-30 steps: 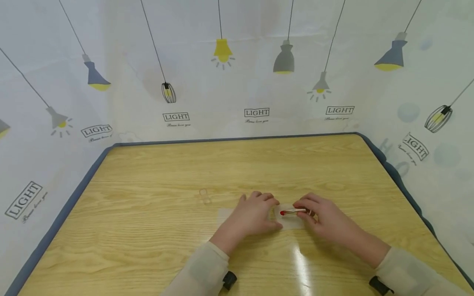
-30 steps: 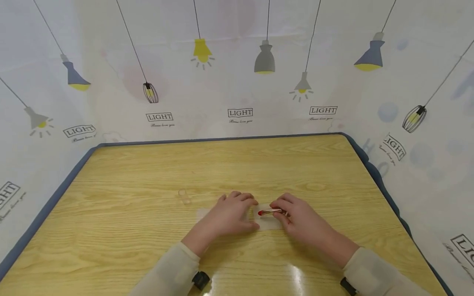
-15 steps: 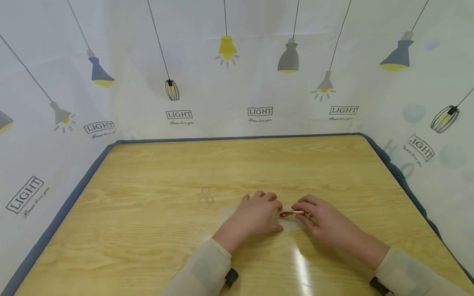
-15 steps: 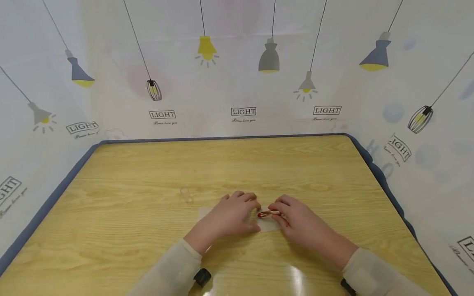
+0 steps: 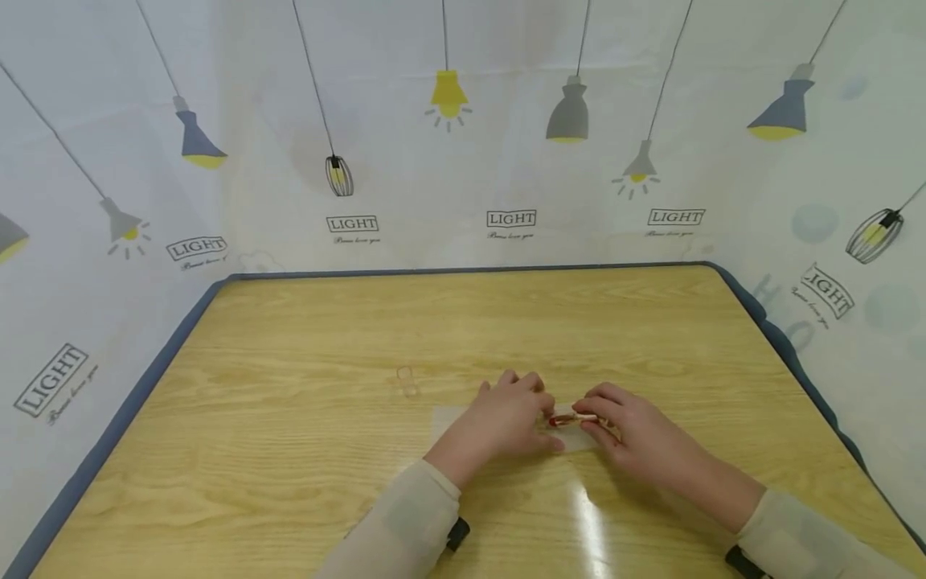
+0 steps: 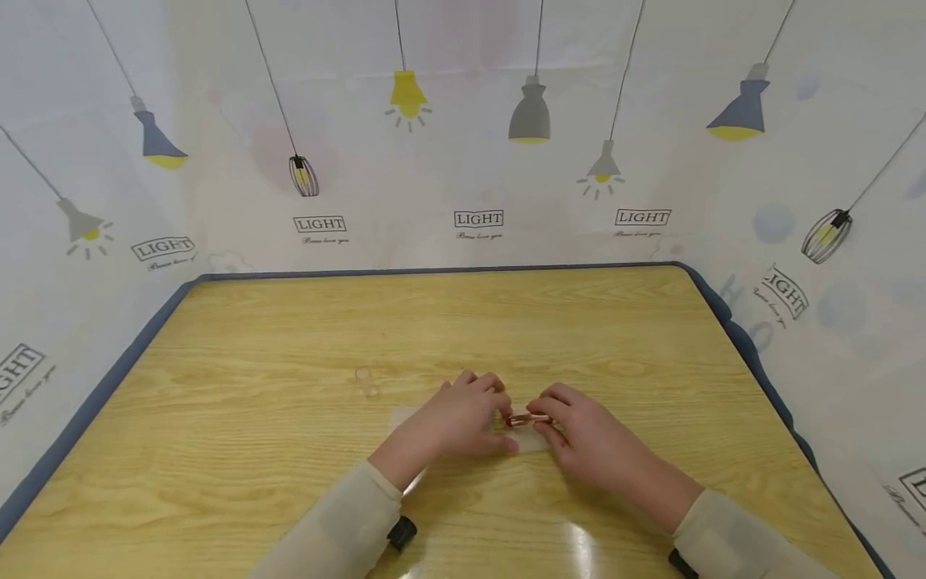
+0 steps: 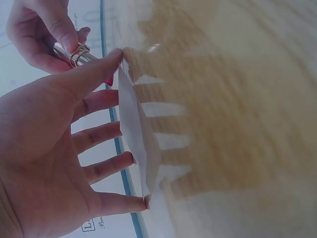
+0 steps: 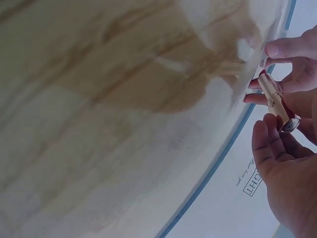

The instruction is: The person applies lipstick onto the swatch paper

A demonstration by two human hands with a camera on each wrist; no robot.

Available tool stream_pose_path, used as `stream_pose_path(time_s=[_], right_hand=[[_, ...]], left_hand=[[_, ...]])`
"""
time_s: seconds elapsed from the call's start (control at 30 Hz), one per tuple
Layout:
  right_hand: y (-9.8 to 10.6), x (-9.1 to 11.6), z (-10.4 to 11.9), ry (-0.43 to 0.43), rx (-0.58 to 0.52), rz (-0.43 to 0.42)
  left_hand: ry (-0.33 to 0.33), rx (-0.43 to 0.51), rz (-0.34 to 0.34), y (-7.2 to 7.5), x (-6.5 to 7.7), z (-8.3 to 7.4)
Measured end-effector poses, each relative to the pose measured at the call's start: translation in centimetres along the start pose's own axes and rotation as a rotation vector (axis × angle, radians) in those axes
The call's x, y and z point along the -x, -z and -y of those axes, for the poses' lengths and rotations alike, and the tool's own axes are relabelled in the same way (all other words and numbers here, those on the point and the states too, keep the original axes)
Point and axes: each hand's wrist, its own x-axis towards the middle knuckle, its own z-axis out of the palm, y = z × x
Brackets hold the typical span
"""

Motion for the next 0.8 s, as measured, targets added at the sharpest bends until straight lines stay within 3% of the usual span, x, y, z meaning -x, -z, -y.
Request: stream_pose_path(time_s=[0.17, 0.8], right_hand=[[-0.04, 0.02, -0.07, 0.017, -0.002, -0.003], [0.18, 0.17, -0.17, -0.025, 0.031, 0.05]], left_hand=[[0.01, -0.04, 0.013, 0.11, -0.15, -0.18], [0.024, -0.049, 0.022, 0.34, -0.08, -0.39]])
